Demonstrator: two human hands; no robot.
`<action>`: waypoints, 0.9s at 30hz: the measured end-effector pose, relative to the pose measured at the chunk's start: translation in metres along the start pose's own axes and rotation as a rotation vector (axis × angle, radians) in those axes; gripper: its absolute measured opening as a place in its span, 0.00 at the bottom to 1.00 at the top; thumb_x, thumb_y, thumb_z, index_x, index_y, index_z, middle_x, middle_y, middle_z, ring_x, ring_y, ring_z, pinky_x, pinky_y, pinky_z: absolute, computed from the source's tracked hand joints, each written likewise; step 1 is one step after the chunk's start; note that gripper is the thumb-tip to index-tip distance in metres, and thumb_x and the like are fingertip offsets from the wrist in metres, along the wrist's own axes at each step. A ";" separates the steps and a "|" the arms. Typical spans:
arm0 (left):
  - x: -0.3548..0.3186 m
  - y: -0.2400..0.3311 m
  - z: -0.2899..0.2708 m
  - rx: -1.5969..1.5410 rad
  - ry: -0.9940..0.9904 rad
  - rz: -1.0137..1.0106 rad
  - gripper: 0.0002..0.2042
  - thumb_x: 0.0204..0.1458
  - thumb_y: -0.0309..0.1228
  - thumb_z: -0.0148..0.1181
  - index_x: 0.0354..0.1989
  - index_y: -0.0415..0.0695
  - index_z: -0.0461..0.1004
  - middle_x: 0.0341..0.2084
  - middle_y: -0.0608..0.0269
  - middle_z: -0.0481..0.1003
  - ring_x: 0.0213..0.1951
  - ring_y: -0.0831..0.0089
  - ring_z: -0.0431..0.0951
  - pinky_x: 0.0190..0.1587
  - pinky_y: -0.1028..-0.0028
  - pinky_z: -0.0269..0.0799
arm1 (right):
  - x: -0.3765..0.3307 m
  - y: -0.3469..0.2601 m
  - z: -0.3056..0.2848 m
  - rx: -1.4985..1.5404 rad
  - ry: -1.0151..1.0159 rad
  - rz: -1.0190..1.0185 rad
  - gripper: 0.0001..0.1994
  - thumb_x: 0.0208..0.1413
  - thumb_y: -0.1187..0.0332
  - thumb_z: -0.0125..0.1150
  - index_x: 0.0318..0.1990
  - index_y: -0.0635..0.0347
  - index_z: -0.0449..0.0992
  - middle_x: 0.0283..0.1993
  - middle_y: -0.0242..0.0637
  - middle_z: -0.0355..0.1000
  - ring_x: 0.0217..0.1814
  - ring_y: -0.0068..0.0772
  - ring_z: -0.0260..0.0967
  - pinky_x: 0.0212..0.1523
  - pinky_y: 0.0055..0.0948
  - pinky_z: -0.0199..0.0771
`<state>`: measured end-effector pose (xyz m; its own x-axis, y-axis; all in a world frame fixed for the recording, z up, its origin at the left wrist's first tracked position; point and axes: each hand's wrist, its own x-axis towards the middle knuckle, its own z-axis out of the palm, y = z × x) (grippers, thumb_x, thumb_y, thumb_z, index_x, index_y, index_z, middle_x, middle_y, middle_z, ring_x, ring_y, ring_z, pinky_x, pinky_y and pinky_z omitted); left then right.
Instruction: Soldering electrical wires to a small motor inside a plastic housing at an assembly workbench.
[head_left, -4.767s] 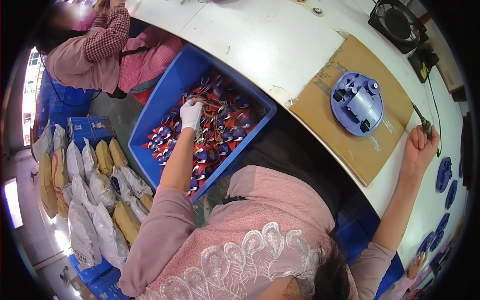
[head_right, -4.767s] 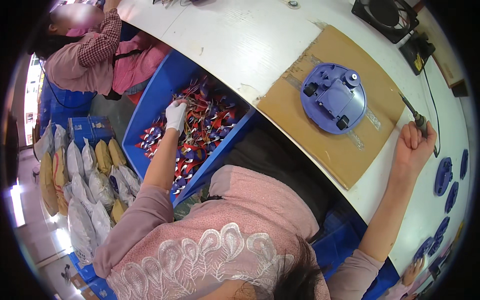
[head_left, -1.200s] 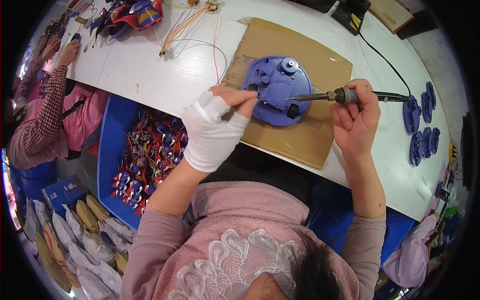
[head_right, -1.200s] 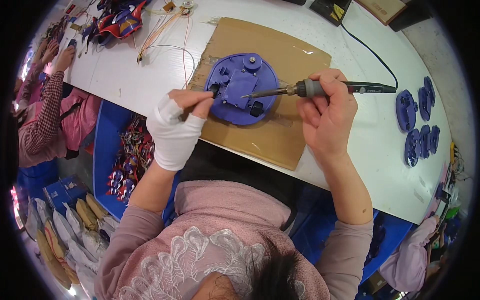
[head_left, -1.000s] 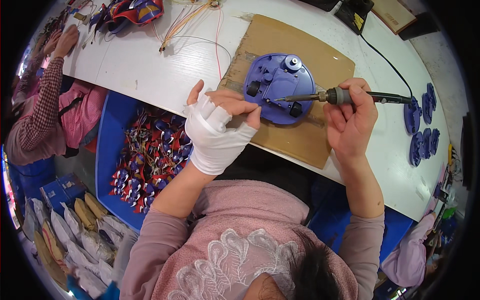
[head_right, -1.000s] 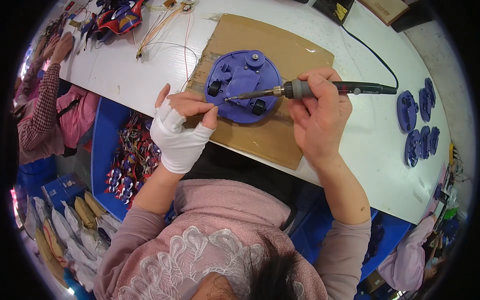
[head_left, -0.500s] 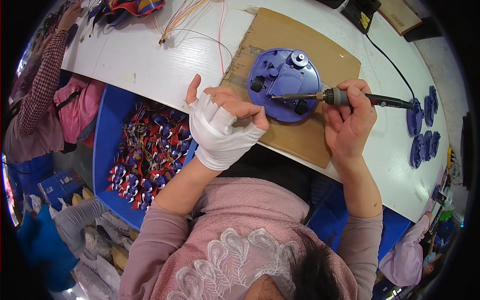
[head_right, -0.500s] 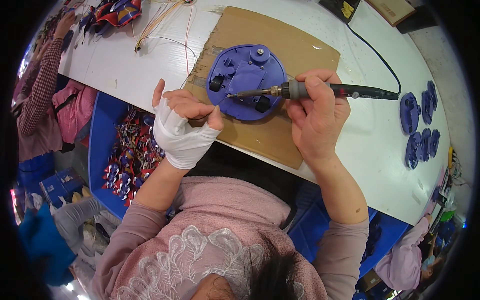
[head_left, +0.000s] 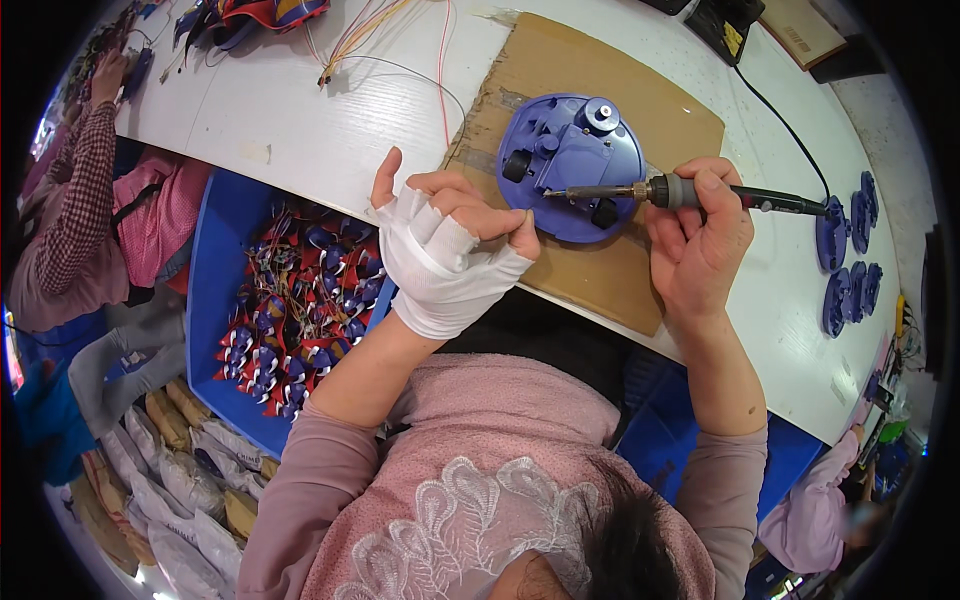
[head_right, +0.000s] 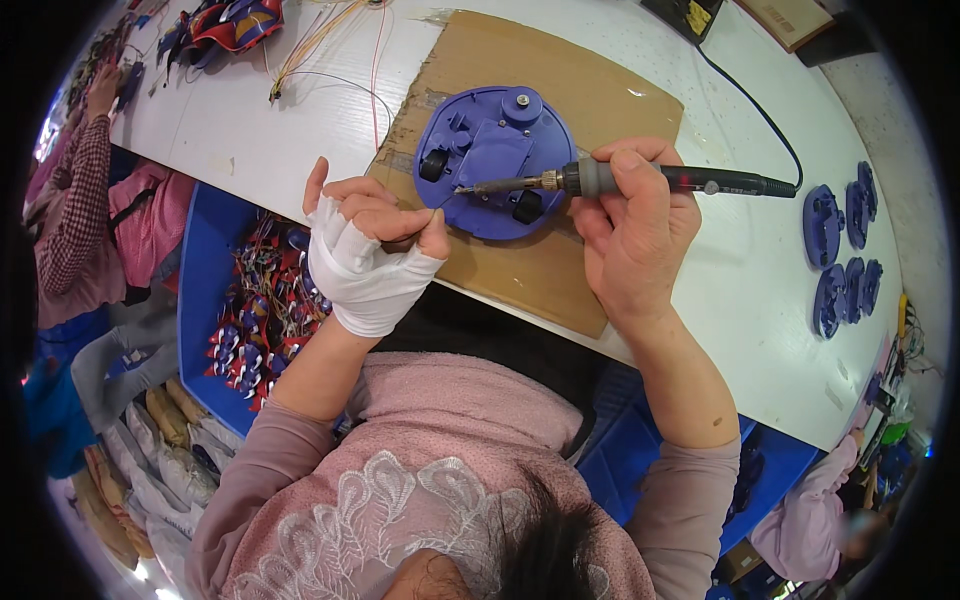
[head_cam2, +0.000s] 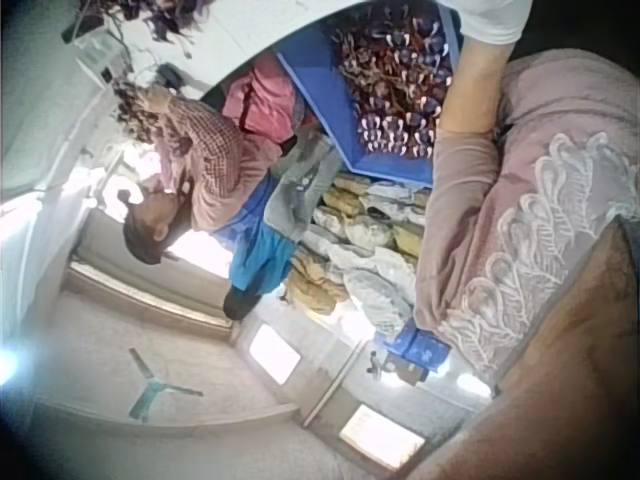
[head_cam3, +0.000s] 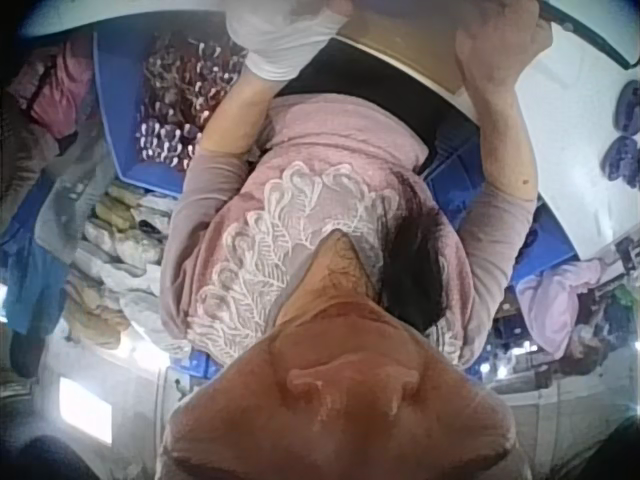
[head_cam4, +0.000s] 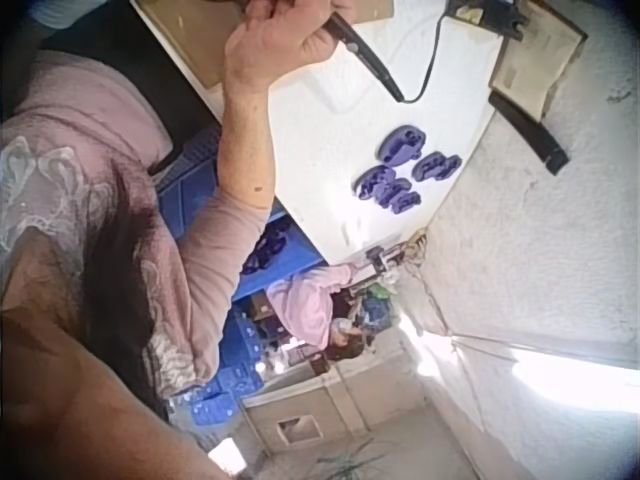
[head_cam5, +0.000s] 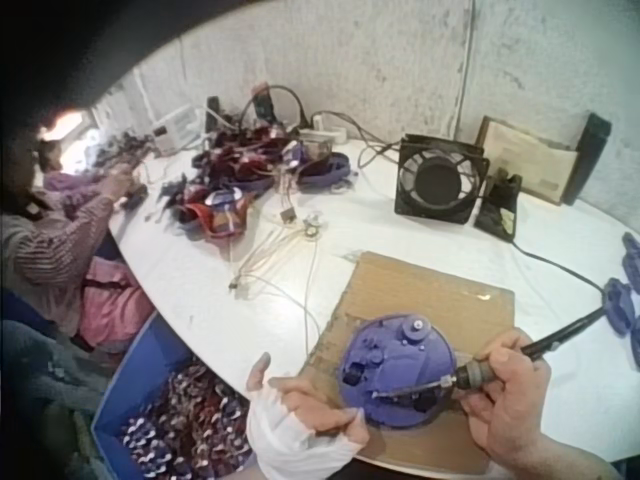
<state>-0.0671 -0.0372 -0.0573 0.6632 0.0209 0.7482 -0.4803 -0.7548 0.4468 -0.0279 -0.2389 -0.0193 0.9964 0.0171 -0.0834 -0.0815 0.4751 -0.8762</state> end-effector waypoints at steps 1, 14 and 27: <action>0.000 0.000 0.000 -0.002 0.002 -0.003 0.11 0.30 0.27 0.69 0.19 0.56 0.70 0.16 0.74 0.64 0.26 0.72 0.72 0.60 0.55 0.50 | 0.000 0.000 0.000 0.008 -0.003 0.003 0.08 0.56 0.66 0.51 0.32 0.62 0.66 0.21 0.35 0.64 0.13 0.16 0.45 0.14 0.17 0.46; -0.001 0.000 0.000 0.003 -0.002 -0.001 0.12 0.30 0.27 0.69 0.20 0.56 0.71 0.17 0.74 0.64 0.26 0.72 0.72 0.59 0.55 0.50 | 0.000 0.000 0.004 -0.052 0.038 0.015 0.08 0.59 0.65 0.44 0.33 0.58 0.65 0.17 0.26 0.57 0.10 0.13 0.37 0.14 0.16 0.44; -0.002 0.000 0.001 -0.008 -0.001 -0.004 0.12 0.30 0.27 0.69 0.20 0.55 0.71 0.17 0.74 0.64 0.26 0.72 0.72 0.59 0.57 0.51 | 0.000 -0.001 0.000 0.030 0.035 0.023 0.08 0.56 0.66 0.49 0.32 0.62 0.66 0.18 0.33 0.61 0.11 0.16 0.43 0.14 0.19 0.45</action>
<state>-0.0674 -0.0380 -0.0593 0.6654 0.0232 0.7461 -0.4822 -0.7497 0.4533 -0.0282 -0.2399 -0.0184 0.9927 -0.0019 -0.1206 -0.1034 0.5011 -0.8592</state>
